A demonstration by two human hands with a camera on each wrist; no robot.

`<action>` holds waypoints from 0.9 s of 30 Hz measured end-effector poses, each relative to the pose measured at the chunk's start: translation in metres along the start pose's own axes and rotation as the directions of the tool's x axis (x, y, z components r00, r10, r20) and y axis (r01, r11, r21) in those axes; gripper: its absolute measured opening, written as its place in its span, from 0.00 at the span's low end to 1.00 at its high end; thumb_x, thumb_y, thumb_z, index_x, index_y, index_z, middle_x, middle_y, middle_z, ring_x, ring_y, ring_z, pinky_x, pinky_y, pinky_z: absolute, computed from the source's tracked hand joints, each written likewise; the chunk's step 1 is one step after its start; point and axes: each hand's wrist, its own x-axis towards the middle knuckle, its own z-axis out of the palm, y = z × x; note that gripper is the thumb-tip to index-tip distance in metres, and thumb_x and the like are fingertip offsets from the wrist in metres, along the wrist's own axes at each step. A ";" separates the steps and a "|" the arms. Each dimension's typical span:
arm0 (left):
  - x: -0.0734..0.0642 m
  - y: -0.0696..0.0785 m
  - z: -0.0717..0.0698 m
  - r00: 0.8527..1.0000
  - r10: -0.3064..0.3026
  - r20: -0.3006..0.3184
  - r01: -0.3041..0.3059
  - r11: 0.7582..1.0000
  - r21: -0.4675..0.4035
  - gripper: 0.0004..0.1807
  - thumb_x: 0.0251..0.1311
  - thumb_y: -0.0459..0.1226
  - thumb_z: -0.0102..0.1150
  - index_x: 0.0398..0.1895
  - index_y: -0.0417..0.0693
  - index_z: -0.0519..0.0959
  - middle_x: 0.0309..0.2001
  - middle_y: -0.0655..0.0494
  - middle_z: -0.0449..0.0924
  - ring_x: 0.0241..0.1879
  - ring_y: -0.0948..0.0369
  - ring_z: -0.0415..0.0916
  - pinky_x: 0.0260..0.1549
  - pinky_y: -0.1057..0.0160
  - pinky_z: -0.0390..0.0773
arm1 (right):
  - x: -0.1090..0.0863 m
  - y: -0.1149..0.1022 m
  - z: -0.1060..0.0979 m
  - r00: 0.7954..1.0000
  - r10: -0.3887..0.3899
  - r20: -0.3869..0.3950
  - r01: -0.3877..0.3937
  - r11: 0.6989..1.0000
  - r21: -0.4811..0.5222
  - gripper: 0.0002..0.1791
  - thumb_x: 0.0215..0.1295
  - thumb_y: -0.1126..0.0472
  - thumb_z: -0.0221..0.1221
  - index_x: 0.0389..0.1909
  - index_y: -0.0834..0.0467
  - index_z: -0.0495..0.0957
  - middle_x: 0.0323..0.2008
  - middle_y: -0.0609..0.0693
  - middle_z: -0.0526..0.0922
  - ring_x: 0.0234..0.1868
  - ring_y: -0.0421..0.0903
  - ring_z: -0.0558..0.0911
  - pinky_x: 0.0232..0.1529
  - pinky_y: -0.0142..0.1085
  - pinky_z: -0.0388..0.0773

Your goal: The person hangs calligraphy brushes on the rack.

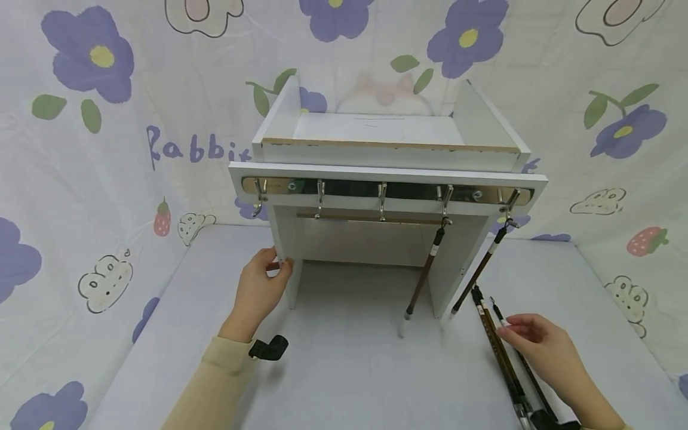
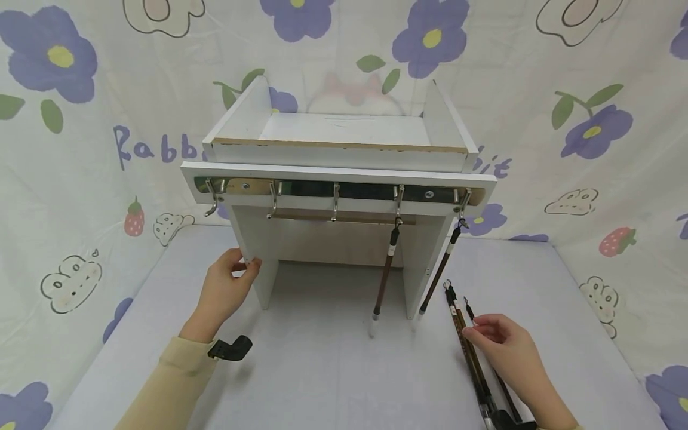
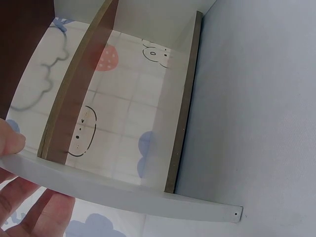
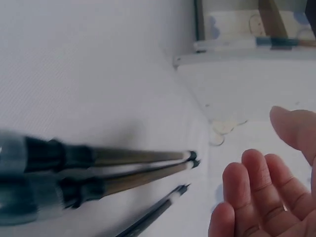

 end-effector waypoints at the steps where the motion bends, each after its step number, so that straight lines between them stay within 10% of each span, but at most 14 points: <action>1: 0.000 0.000 0.000 1.000 -0.001 0.000 0.001 1.000 0.002 0.19 0.68 0.44 0.53 0.60 0.52 0.76 0.55 0.56 0.75 0.51 0.53 0.76 0.41 0.55 0.82 | 0.001 0.003 0.000 1.000 0.028 0.008 -0.028 1.000 -0.006 0.37 0.60 0.36 0.60 0.55 0.63 0.74 0.43 0.54 0.82 0.42 0.47 0.80 0.33 0.30 0.78; 11: 0.000 -0.001 0.000 1.000 0.000 -0.004 0.000 1.000 -0.006 0.19 0.68 0.44 0.54 0.60 0.52 0.76 0.55 0.56 0.75 0.51 0.53 0.76 0.41 0.55 0.82 | 0.005 0.030 0.001 0.983 0.180 0.049 -0.179 0.984 -0.023 0.42 0.59 0.34 0.60 0.58 0.67 0.71 0.43 0.56 0.81 0.43 0.51 0.78 0.34 0.36 0.78; 27: 0.000 -0.001 0.000 1.000 0.000 -0.006 0.000 1.000 -0.010 0.19 0.68 0.44 0.54 0.59 0.52 0.77 0.55 0.55 0.75 0.50 0.53 0.76 0.41 0.55 0.82 | 0.008 0.050 0.004 0.976 0.198 0.086 -0.197 0.980 -0.023 0.39 0.60 0.41 0.63 0.55 0.71 0.70 0.41 0.57 0.79 0.41 0.51 0.78 0.32 0.36 0.77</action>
